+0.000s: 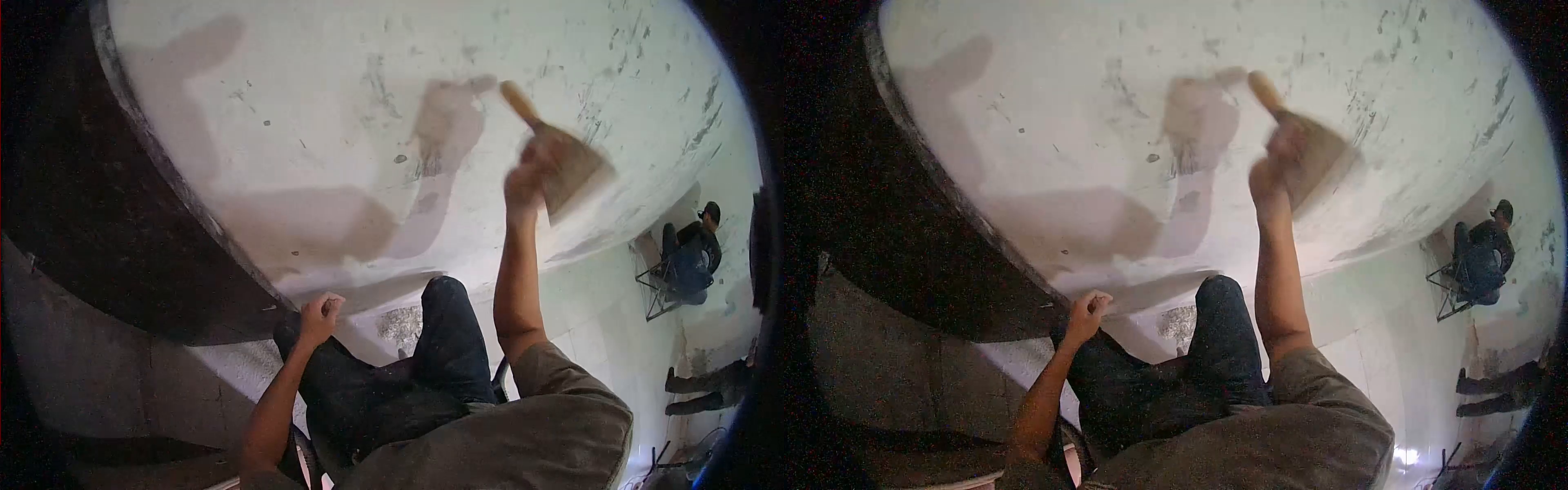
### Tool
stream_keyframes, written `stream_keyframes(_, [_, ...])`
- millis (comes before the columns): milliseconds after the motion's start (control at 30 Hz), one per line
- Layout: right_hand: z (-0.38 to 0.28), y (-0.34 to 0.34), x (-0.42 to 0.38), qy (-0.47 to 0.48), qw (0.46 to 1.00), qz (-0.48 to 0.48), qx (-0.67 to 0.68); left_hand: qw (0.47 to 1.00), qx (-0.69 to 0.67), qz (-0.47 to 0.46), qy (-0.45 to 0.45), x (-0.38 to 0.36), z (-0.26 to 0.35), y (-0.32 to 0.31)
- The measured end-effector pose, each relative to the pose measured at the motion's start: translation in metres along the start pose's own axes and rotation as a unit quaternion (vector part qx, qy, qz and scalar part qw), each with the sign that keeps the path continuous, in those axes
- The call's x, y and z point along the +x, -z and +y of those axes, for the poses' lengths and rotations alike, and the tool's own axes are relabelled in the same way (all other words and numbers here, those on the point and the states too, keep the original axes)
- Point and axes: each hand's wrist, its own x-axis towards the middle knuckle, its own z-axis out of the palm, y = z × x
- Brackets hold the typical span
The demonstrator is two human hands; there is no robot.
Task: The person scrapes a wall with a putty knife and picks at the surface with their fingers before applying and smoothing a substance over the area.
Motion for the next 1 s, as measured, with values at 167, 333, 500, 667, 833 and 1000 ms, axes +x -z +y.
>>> stream_keyframes(167, [-0.069, -0.001, 0.035, -0.142, 0.989, 0.037, 0.028, 0.999, -0.02, 0.004, -0.033, 0.0, 0.006, 0.0])
stream_keyframes(333, [-0.06, -0.004, 0.025, 0.103, 0.96, 0.02, -0.259, 0.999, -0.024, 0.001, -0.027, 0.0, 0.008, 0.002])
stream_keyframes(500, [-0.105, 0.005, -0.013, -0.356, 0.911, 0.055, 0.203, 0.999, -0.02, 0.008, -0.03, -0.001, -0.011, -0.006])
stream_keyframes(667, [-0.148, 0.011, -0.115, -0.448, 0.848, -0.24, 0.151, 0.997, -0.028, -0.034, 0.06, -0.002, -0.001, 0.001])
stream_keyframes(833, [-0.158, 0.01, -0.242, -0.544, 0.678, -0.406, 0.282, 0.999, -0.017, -0.042, -0.019, -0.012, -0.028, -0.018])
stream_keyframes(1000, [-0.163, 0.014, -0.298, -0.679, 0.491, -0.435, 0.328, 0.945, -0.103, -0.305, 0.057, -0.02, -0.006, -0.017])
